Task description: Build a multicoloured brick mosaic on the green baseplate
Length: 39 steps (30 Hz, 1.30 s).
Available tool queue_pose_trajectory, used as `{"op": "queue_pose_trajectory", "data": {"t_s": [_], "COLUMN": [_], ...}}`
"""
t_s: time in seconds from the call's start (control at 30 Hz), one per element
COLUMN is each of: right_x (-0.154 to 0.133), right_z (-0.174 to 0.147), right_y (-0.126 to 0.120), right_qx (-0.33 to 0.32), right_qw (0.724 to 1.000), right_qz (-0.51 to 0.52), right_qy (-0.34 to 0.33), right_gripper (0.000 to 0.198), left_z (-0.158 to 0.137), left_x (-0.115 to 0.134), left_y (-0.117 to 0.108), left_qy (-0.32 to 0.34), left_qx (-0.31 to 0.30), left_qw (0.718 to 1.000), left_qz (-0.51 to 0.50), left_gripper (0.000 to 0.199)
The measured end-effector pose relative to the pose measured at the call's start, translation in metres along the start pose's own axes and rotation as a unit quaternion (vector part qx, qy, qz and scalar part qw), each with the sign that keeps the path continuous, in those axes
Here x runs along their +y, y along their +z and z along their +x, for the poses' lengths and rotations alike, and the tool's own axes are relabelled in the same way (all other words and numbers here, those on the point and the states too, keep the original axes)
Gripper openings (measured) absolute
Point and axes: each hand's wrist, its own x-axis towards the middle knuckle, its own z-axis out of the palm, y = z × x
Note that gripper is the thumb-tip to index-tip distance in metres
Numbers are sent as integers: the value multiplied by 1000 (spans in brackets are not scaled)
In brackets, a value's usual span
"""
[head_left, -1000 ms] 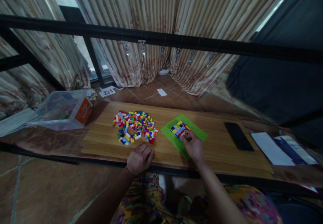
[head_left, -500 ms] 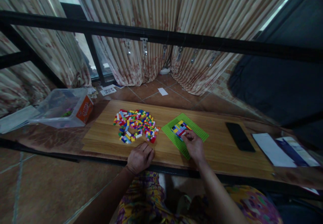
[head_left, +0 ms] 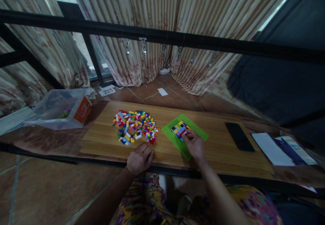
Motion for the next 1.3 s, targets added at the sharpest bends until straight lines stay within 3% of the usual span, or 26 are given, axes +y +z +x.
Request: {"op": "queue_pose_trajectory", "data": {"t_s": [0.33,0.53,0.73,1.13,1.3], "right_x": [2,0,2,5,6], "right_z": [-2,6,14,11,14], "right_y": [-3,-8,5,11,5], "right_qx": [45,134,102,85,67], "right_qw": [998,989,985,988,991], "right_qz": [49,-63,-139,-126,-118], "right_qy": [21,-11,-25,14,-12], "right_gripper": [56,59,62,57,58], "left_z": [0,0,0,-1,-1], "left_x": [1,2,1,1,3], "left_y": [-1,-1,-1,0,-1], "left_qy": [-2,1,1,-8,-14], "left_qx": [1,1,-2,-21,-17], "left_qw": [1000,1000,1000,1000,999], "left_qz": [6,13,14,12,37], "left_gripper": [20,20,20,21,19]}}
